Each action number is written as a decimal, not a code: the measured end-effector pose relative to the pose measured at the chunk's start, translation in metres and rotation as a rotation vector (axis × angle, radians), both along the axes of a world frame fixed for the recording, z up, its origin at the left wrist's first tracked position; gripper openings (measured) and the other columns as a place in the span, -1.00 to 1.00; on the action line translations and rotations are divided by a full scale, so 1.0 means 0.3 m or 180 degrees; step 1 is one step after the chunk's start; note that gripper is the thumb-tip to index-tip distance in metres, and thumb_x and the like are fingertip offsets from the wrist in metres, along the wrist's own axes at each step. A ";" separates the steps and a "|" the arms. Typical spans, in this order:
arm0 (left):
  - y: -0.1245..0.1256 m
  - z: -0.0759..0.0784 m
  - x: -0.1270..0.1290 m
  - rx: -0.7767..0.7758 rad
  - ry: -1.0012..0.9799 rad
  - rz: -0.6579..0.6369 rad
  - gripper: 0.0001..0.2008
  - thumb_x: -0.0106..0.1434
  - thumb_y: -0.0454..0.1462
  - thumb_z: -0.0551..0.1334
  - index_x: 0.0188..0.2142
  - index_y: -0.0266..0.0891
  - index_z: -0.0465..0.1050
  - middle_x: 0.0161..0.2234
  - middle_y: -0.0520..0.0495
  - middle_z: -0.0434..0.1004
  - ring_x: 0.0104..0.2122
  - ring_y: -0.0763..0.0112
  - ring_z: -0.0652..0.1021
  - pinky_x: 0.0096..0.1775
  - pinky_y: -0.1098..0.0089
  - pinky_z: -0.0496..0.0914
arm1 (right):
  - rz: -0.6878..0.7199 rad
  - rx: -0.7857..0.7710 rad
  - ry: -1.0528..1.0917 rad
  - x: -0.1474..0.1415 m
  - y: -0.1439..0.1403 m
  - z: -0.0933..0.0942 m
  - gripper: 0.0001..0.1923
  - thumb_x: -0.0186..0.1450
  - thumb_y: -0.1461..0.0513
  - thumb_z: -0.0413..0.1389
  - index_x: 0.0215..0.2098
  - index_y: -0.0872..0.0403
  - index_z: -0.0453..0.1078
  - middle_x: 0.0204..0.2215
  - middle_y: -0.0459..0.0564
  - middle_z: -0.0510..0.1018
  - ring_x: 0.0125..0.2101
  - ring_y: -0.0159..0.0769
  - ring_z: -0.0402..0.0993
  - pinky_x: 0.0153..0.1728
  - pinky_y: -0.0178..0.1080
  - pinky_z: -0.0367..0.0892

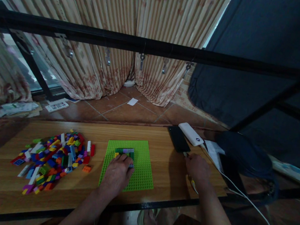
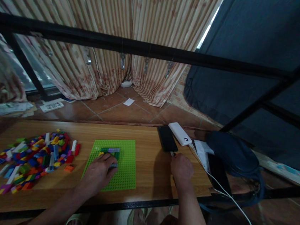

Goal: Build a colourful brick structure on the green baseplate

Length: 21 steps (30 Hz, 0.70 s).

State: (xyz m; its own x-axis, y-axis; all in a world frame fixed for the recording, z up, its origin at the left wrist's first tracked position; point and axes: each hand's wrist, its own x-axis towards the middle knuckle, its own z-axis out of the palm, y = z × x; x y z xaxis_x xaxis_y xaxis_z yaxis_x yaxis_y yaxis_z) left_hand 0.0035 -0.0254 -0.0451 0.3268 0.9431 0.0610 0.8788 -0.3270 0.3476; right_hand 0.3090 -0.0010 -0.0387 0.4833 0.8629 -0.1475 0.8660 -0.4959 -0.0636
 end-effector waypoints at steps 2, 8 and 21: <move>0.000 0.001 -0.001 0.0013 0.0000 -0.0020 -0.94 0.24 -0.34 0.17 -0.29 -0.19 0.41 -0.23 -0.07 0.46 -0.18 0.25 0.45 -0.10 0.26 0.31 | 0.0157 -0.0060 0.0048 0.003 -0.006 0.005 -0.70 0.30 0.18 -0.03 -0.21 0.11 0.51 -0.18 0.21 0.59 -0.12 -0.03 0.51 -0.22 -0.13 0.32; 0.002 0.008 -0.002 0.0038 0.0057 -0.0046 -0.93 0.24 -0.35 0.16 -0.29 -0.19 0.42 -0.23 -0.08 0.47 -0.19 0.25 0.46 -0.10 0.26 0.31 | 0.0582 -0.0296 0.0304 0.022 -0.102 0.040 -0.87 0.16 0.21 0.13 -0.45 0.05 0.53 -0.36 0.09 0.62 -0.22 -0.11 0.53 -0.31 -0.21 0.27; 0.006 0.015 -0.001 -0.0060 0.0050 -0.0048 -0.90 0.26 -0.35 0.15 -0.27 -0.19 0.43 -0.22 -0.07 0.47 -0.20 0.27 0.47 -0.09 0.26 0.32 | 0.0847 0.0676 0.0100 0.038 -0.112 0.018 -0.66 0.32 0.03 0.00 -0.09 -0.08 0.54 0.16 0.04 0.33 0.15 -0.03 0.16 0.09 0.01 0.17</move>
State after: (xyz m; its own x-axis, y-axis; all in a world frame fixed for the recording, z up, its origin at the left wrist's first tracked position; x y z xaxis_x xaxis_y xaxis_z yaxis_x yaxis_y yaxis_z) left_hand 0.0033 -0.0237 -0.0405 0.3418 0.9390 0.0380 0.8792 -0.3338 0.3401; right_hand 0.3203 -0.0345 -0.0333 0.2352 0.9712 0.0377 0.9593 -0.2257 -0.1699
